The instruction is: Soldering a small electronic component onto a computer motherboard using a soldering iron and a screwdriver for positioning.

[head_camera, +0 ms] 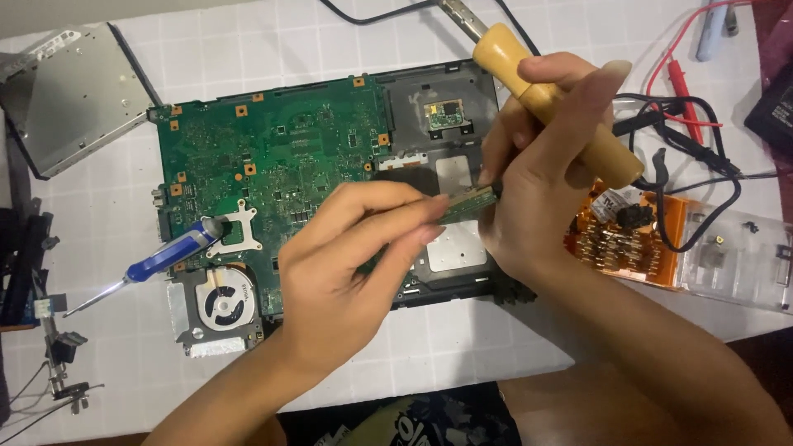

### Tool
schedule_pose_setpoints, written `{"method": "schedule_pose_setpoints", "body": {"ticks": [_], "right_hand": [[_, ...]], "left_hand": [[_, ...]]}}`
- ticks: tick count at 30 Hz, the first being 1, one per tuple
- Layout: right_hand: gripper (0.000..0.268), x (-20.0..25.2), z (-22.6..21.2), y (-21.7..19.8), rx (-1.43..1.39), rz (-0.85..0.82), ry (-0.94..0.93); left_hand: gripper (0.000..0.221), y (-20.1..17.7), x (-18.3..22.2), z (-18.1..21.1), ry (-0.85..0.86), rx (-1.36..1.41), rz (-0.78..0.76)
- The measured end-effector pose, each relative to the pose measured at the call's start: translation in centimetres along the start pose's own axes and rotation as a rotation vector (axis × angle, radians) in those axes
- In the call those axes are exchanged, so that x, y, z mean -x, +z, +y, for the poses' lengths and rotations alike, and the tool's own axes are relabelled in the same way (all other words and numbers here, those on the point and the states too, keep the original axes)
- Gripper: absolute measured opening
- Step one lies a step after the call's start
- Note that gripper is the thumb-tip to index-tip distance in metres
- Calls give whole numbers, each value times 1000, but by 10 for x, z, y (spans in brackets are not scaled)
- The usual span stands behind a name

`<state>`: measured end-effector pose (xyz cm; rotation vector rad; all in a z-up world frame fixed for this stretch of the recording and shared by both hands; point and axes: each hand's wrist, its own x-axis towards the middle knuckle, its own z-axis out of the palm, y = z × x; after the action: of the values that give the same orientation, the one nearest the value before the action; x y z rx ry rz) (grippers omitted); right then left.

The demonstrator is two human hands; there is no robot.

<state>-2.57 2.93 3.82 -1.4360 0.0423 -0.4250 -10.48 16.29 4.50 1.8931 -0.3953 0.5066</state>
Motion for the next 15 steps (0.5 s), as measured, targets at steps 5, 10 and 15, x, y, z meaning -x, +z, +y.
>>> {"method": "schedule_pose_setpoints", "body": {"ticks": [5, 10, 15], "right_hand": [[54, 1, -3, 0, 10, 19, 18], [54, 1, -3, 1, 14, 20, 15], [53, 2, -1, 1, -11, 22, 22]], "left_hand": [[13, 1, -2, 3, -44, 22, 25], [9, -1, -5, 3, 1, -25, 32], [9, -2, -3, -3, 30, -64, 7]]}}
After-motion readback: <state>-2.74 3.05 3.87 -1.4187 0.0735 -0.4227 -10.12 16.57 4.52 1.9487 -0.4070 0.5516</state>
